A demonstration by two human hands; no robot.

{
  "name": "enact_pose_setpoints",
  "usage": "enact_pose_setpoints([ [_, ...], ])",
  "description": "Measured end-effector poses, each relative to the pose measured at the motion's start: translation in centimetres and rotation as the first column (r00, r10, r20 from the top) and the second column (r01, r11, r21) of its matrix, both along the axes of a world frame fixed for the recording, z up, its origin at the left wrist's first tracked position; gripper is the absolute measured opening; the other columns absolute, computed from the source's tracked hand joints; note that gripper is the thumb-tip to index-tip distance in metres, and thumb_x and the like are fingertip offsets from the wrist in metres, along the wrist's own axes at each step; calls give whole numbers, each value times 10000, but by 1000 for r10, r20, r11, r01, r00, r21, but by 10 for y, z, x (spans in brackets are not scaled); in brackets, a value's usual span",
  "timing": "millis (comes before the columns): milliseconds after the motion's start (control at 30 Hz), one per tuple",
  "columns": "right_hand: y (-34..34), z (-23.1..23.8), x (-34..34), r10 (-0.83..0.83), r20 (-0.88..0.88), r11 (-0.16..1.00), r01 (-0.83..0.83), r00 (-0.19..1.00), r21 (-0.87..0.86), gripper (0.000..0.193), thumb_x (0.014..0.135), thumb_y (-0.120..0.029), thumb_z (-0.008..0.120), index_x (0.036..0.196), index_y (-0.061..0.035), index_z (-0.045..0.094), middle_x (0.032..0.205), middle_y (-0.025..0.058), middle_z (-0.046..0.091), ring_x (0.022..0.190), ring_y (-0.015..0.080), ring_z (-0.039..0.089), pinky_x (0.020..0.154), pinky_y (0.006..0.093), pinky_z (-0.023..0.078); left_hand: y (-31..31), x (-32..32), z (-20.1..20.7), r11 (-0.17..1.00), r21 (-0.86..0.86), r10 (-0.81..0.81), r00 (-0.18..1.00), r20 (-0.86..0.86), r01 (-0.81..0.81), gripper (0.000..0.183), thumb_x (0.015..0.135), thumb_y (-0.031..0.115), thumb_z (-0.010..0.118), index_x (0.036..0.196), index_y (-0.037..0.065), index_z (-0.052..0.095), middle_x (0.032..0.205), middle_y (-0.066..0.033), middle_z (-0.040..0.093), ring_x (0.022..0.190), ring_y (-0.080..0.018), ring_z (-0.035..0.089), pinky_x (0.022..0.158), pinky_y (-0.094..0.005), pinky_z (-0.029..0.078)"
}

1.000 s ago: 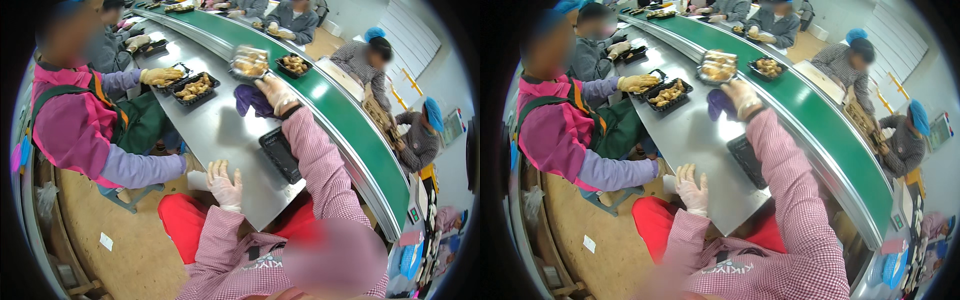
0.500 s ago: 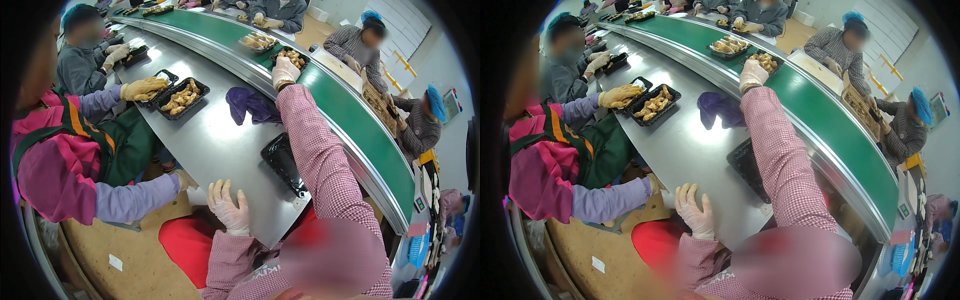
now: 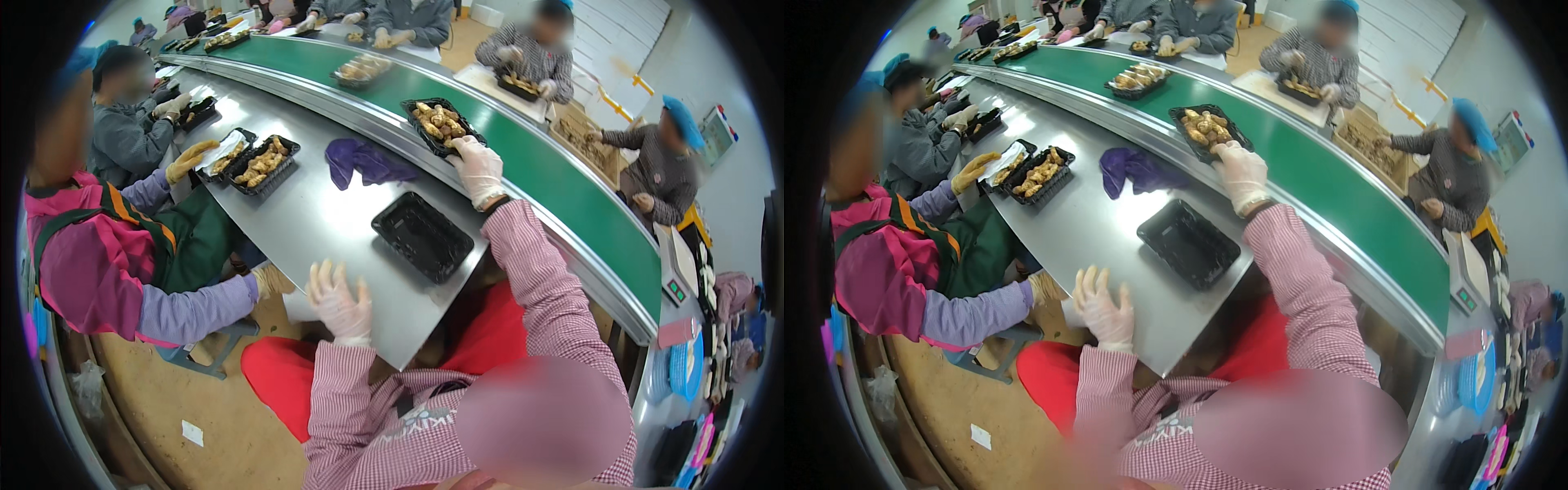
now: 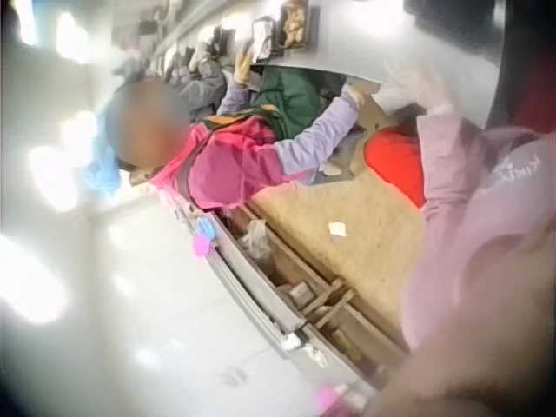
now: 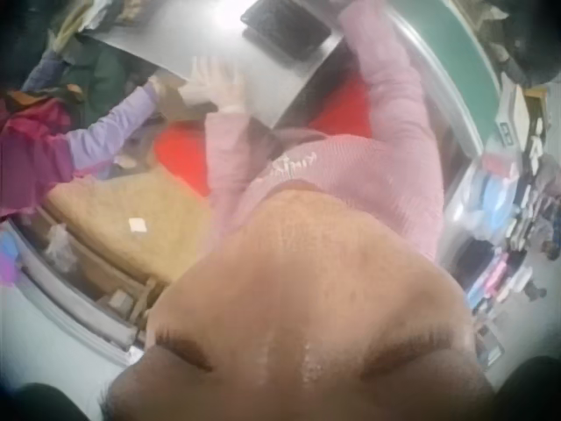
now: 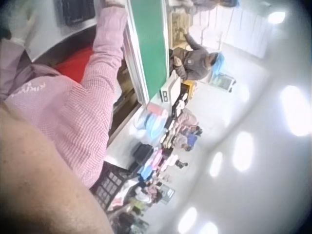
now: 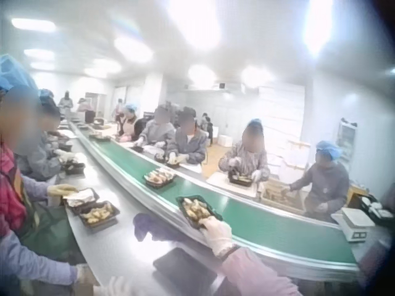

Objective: The person picks ginger roots from a black tray, wipes them with a white paper towel, and places them into a black plastic container. The person repeats this process, arranging the roots neatly in the container before moving the filled container onto a conveyor belt.

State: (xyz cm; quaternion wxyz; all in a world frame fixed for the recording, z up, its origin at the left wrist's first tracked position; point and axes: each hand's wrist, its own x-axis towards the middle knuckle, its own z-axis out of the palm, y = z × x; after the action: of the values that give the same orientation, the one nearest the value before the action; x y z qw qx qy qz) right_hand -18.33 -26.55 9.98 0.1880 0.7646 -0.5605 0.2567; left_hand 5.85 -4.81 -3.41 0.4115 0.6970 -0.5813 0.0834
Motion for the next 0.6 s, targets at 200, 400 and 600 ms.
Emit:
enact_pose_setpoints([
  [200, 110, -22, -71, 231, -22, 960, -232, 973, -155, 243, 763, -132, 765, 961, -161, 627, 966, 5, 631, 824, 255, 631, 721, 384, 501, -26, -81, 39, 833, 316, -513, 848, 130, 455, 892, 810, 580, 709, 1521, 130, 412, 1476, -91, 501, 1496, -312, 277, 1224, -581, 121],
  [400, 188, -56, -80, 258, -8, 954, -256, 966, -155, 259, 731, -110, 737, 960, -194, 651, 952, -33, 626, 774, 193, 611, 692, 344, 487, -7, -46, 15, 876, 223, -471, 860, 198, 428, 304, 713, 199, 806, 1011, 176, 749, 997, -36, 666, 1242, -274, 549, 1152, -549, 275],
  [600, 217, -116, -69, 221, 127, 973, -227, 967, 37, 305, 736, -162, 775, 1013, -170, 645, 1007, -22, 644, 775, 197, 618, 694, 351, 469, 123, 61, 55, 971, -175, -132, 974, 186, 165, 250, 743, 79, 826, 941, -12, 704, 1033, -183, 715, 1005, -341, 662, 966, -469, 482],
])
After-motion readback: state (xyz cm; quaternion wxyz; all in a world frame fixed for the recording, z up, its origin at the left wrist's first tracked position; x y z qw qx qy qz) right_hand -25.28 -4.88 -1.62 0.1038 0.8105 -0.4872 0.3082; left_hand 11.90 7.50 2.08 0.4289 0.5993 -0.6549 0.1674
